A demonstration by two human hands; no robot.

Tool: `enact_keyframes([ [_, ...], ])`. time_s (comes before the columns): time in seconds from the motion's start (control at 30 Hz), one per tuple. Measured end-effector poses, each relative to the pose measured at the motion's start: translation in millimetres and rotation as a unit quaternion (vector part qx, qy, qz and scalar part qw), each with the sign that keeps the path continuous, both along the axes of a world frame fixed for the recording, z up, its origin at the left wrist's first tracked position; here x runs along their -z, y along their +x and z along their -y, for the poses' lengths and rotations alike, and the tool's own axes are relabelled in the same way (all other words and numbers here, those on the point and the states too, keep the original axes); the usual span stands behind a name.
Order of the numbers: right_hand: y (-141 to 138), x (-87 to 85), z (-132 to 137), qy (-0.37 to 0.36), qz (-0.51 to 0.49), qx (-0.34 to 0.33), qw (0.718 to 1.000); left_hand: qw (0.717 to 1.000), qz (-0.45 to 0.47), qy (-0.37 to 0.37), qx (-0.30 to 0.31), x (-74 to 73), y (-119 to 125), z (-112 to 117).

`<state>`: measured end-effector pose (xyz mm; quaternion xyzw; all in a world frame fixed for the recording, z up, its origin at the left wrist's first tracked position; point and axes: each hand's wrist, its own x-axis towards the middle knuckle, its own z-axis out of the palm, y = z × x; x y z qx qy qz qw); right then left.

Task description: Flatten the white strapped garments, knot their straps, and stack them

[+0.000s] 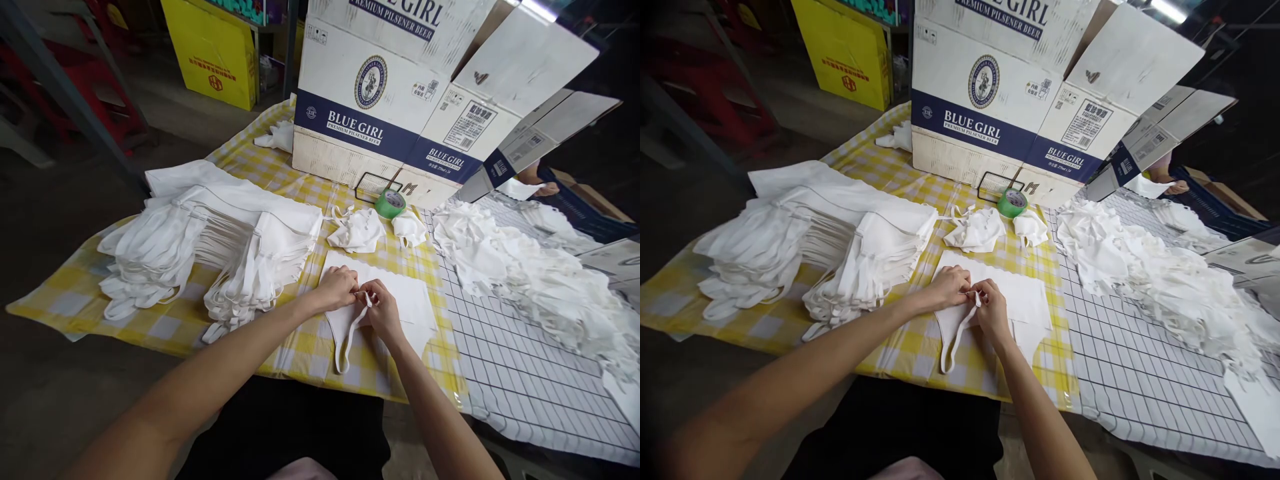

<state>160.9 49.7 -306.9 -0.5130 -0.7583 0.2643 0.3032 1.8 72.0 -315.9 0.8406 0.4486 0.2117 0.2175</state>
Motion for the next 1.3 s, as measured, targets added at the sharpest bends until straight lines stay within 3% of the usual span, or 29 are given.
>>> enact_keyframes([
  [0.5, 0, 0.5, -1, 0.005, 0.013, 0.006, 1.0, 1.0, 0.012, -0.006, -0.013, 7.5, 3, -3],
  [0.87, 6, -3.3, 9, 0.083, 0.139, 0.012, 0.987, 0.998, 0.054, -0.029, -0.006, 1.2, 0, -1],
  [0.93, 5, -3.1, 17, 0.057, 0.107, 0.029, 0.992, 0.998, 0.06, -0.034, 0.002, 1.0, -3, -1],
  [1.03, 0, -1.8, 32, -0.063, -0.055, 0.065, 0.994, 0.995, 0.075, -0.055, 0.039, -0.3, -10, 0],
  [1.13, -6, -2.0, 42, -0.183, -0.244, 0.097, 0.947, 0.989, 0.078, -0.088, 0.087, -4.0, -20, 2],
  [1.3, -12, -10.9, 59, -0.34, -0.441, 0.079, 0.827, 0.985, 0.054, -0.094, 0.135, -7.9, -29, 5],
])
